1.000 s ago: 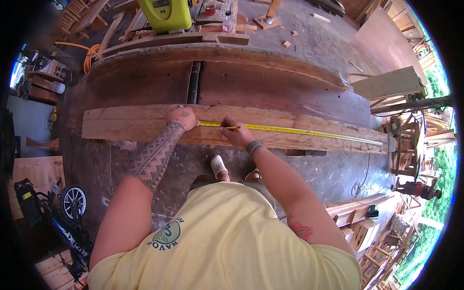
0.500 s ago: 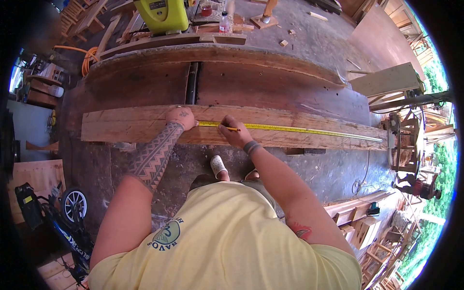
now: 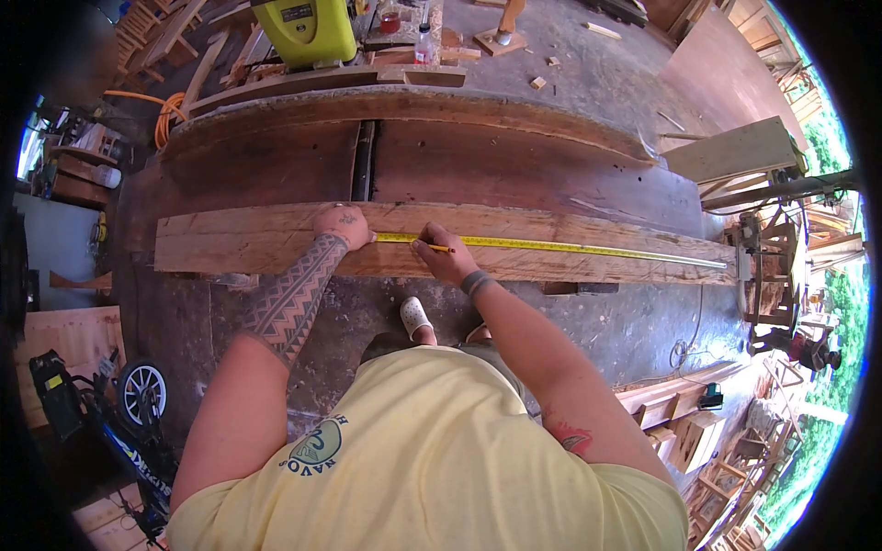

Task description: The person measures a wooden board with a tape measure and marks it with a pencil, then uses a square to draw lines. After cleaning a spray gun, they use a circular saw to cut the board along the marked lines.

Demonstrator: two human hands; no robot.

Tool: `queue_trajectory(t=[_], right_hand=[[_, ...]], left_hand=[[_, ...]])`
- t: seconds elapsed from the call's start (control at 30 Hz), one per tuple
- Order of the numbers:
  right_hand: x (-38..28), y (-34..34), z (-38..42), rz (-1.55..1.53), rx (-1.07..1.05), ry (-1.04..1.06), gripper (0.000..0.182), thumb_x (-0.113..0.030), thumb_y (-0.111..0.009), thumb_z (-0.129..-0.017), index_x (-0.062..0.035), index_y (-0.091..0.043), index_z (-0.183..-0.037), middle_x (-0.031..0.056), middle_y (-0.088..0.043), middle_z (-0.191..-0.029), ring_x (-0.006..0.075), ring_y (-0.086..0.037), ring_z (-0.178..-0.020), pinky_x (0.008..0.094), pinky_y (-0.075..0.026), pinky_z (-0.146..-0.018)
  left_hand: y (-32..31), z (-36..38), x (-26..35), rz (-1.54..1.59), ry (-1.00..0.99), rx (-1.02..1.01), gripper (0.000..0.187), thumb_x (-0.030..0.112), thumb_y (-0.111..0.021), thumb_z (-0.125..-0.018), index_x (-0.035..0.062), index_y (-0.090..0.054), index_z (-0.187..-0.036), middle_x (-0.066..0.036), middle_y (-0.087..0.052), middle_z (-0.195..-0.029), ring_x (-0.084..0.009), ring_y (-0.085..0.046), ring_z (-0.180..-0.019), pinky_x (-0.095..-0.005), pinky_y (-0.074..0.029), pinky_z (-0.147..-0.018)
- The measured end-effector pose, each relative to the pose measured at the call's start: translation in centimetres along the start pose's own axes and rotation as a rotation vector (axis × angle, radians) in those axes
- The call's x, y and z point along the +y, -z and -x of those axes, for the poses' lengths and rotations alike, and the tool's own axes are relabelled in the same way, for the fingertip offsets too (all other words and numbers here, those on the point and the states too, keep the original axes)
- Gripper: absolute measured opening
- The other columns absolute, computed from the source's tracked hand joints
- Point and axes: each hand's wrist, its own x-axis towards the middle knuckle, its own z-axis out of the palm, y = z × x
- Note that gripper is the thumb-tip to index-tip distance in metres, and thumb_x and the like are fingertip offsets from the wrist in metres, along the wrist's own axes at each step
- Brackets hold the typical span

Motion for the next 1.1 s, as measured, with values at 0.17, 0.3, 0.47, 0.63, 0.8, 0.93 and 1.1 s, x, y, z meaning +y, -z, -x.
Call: queue_trajectory(t=[0.17,0.3,0.47,0.63,0.8,0.93,1.1], right_hand=[[0.2,0.2,0.1,0.061,-0.16,-0.004,0.029,-0.032,-0.071,-0.102,-0.0034,-0.065,-0.1,0.0138,-0.072,-0.089,0.0216,-0.067,-0.082,0.0378,-0.054,-0.076],[-0.8,0.7,2.0,-0.25,-0.559,-0.3,0.048,-0.052,-0.061,-0.107,-0.0064,-0.074,-0.104,0.0083,-0.075,-0.09,0.0163,-0.068,-0.083,0.0336,-0.056,-0.074],[5.8,2.6,7.5,-0.69,-0.469,-0.629,0.073,-0.065,-0.032,-0.112,-0.0052,-0.07,-0.129,0.0153,-0.073,-0.122,0.0251,-0.07,-0.105,0.04,-0.057,-0.085],[8.7,6.4,13.1,-1.265,0.063,-0.679,0.064,-0.06,-0.04,-0.112,-0.0052,-0.06,-0.139,0.0182,-0.072,-0.126,0.0347,-0.071,-0.11,0.0496,-0.058,-0.09],[12.4,10.1,16.0,-1.356,0.458,-0.535,0.044,-0.05,-0.045,-0.113,-0.0098,-0.063,-0.119,0.015,-0.074,-0.114,0.0329,-0.071,-0.099,0.0483,-0.057,-0.082],[14.9,14.9,16.8,-1.435,0.621,-0.34,0.042,-0.048,-0.045,-0.114,-0.0099,-0.062,-0.11,0.0125,-0.073,-0.104,0.0305,-0.069,-0.089,0.0476,-0.057,-0.079],[12.7,17.1,17.0,-1.344,0.615,-0.351,0.041,-0.045,-0.044,-0.115,-0.0089,-0.061,-0.106,0.0136,-0.072,-0.102,0.031,-0.068,-0.085,0.0478,-0.058,-0.078]], left_hand=[[0.5,0.5,0.1,0.014,0.003,-0.012,0.055,0.052,-0.074,-0.093,0.0134,-0.074,-0.133,-0.009,-0.074,-0.135,-0.0296,-0.07,-0.125,-0.0478,-0.059,-0.098],[0.0,0.0,-0.1,-0.007,-0.031,-0.002,0.057,0.053,-0.074,-0.093,0.0127,-0.074,-0.133,-0.009,-0.074,-0.135,-0.0298,-0.07,-0.125,-0.0463,-0.059,-0.099],[-1.6,1.2,-0.5,0.045,-0.059,0.109,0.055,0.053,-0.075,-0.091,0.0115,-0.074,-0.128,-0.013,-0.075,-0.129,-0.0307,-0.071,-0.121,-0.0463,-0.058,-0.1],[-4.5,10.3,-1.7,0.218,-0.095,0.02,0.053,0.053,-0.078,-0.089,0.01,-0.073,-0.121,-0.018,-0.076,-0.114,-0.0344,-0.072,-0.112,-0.0469,-0.057,-0.096],[-10.0,16.2,-2.7,0.443,-0.127,-0.414,0.045,0.049,-0.08,-0.092,0.013,-0.076,-0.12,-0.014,-0.078,-0.106,-0.0255,-0.074,-0.1,-0.0416,-0.057,-0.089],[-15.7,18.6,-3.8,0.652,-0.148,-0.662,0.04,0.041,-0.074,-0.1,0.0107,-0.075,-0.125,-0.008,-0.077,-0.11,-0.0182,-0.071,-0.1,-0.0366,-0.056,-0.092],[-20.9,20.3,-4.4,1.031,-0.171,-0.731,0.033,0.027,-0.066,-0.105,0.0017,-0.073,-0.124,-0.006,-0.076,-0.114,-0.0159,-0.068,-0.107,-0.0323,-0.053,-0.1]])
